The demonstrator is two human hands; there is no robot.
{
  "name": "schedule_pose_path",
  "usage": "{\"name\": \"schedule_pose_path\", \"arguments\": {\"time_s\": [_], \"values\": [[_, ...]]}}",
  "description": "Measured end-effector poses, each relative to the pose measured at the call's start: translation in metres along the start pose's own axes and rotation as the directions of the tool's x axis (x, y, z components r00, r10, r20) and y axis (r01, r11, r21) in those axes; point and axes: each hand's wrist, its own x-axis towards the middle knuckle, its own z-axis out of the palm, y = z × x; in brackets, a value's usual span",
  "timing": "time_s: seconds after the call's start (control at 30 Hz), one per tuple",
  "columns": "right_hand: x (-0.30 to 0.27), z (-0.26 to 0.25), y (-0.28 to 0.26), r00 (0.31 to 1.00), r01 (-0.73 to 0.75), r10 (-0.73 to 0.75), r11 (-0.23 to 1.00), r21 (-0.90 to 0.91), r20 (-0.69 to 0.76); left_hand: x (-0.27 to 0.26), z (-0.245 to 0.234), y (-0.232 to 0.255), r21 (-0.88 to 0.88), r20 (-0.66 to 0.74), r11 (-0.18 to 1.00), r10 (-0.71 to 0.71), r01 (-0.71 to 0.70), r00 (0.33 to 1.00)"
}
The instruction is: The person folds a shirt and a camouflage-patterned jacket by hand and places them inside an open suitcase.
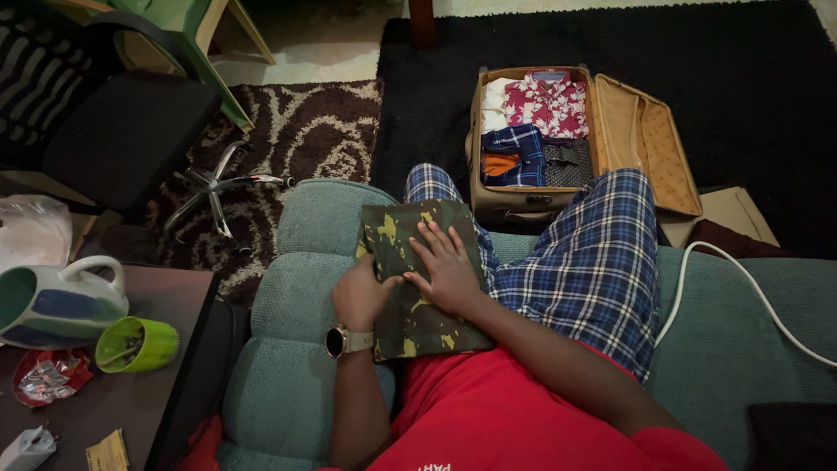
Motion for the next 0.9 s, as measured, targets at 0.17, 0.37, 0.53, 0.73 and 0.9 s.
{"name": "schedule_pose_path", "arguments": {"time_s": [0.17,0.37,0.53,0.73,0.9], "values": [[0.000,0.001,0.000,1.000,-0.005,0.005,1.000,-0.002,0.003,-0.002,-0.006,0.003,0.053,0.115,0.998,0.011,-0.017,0.993],[-0.001,0.001,0.001,1.000,-0.013,0.013,1.000,0.011,0.005,-0.003,-0.002,0.000,-0.011,0.227,0.999,0.034,-0.032,0.973],[-0.001,0.001,0.001,1.000,-0.017,0.017,0.999,0.027,0.003,-0.002,-0.003,0.001,0.010,0.253,1.000,0.015,-0.019,0.967],[0.001,0.000,0.000,1.000,-0.020,0.020,0.999,0.027,0.011,-0.006,-0.026,0.020,-0.289,0.279,0.954,0.003,0.081,0.960],[0.000,-0.001,0.005,0.994,-0.112,0.108,0.970,0.215,0.030,-0.002,-0.025,0.036,-0.642,0.314,0.753,0.089,0.143,0.945]]}}
